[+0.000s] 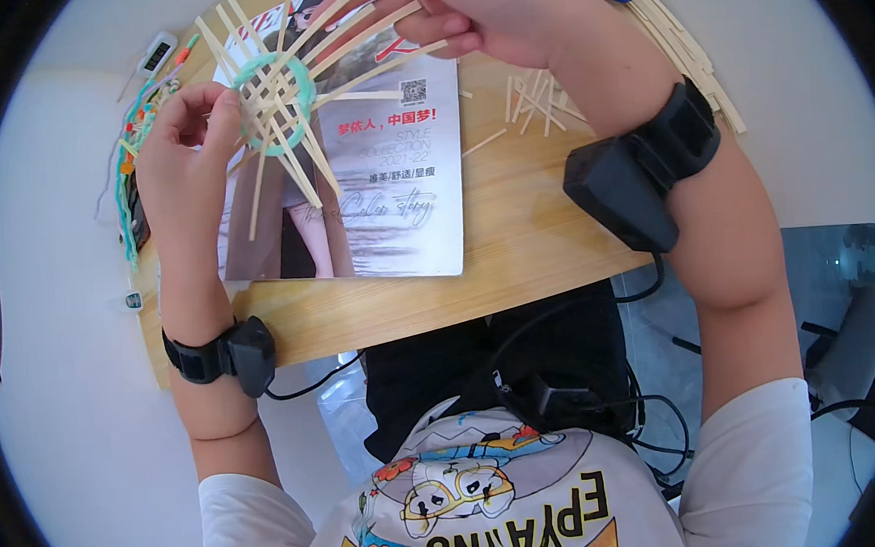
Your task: A person weaves thin bamboo strips into a pattern on a table.
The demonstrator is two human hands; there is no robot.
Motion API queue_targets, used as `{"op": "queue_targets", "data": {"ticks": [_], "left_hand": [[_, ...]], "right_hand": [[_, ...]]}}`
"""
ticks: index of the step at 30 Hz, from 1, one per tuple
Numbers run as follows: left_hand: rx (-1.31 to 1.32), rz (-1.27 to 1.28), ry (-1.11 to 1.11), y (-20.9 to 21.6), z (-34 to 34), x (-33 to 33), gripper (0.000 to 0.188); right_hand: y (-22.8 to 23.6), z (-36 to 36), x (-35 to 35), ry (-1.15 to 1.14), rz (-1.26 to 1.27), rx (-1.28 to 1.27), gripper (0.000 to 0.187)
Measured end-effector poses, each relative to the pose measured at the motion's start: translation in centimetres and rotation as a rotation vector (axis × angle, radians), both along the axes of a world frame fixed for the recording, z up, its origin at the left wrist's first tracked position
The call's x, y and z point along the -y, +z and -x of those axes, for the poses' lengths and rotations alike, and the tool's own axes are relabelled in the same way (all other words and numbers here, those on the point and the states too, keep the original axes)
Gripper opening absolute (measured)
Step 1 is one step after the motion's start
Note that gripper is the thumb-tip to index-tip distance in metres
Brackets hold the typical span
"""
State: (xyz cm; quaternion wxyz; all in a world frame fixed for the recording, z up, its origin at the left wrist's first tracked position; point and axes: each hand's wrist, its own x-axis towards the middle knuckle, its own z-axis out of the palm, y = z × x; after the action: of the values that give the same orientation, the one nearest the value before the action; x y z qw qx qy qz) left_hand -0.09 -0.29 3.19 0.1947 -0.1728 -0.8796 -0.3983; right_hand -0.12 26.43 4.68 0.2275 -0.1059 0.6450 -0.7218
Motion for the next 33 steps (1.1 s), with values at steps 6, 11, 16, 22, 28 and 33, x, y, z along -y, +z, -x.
{"op": "queue_targets", "data": {"ticks": [6,11,16,22,28,33], "left_hand": [[0.026,-0.024,0.082,0.7,0.3,0.5,0.021],[0.026,-0.140,0.090,0.5,2.0,1.8,0.025],[0.004,-0.194,0.112,0.5,2.1,1.7,0.024],[0.049,-0.276,0.048,-0.1,1.1,0.3,0.023],[0.018,-0.160,0.049,0.2,-0.1,-0.5,0.020],[-0.025,-0.086,0.034,0.6,-0.7,-0.6,0.019]], "right_hand": [[-0.2,-0.3,-0.4,0.018,0.118,-0.148,0.066],[0.5,-2.8,2.2,-0.232,-0.123,-0.391,0.054],[-3.1,-3.0,3.9,-0.328,-0.103,-0.562,0.038],[-4.3,-2.7,4.9,-0.306,-0.107,-0.547,0.058],[-4.5,-3.2,5.3,-0.424,-0.022,-0.512,0.040],[-4.3,-3.4,4.8,-0.485,-0.062,-0.523,0.036]]}}
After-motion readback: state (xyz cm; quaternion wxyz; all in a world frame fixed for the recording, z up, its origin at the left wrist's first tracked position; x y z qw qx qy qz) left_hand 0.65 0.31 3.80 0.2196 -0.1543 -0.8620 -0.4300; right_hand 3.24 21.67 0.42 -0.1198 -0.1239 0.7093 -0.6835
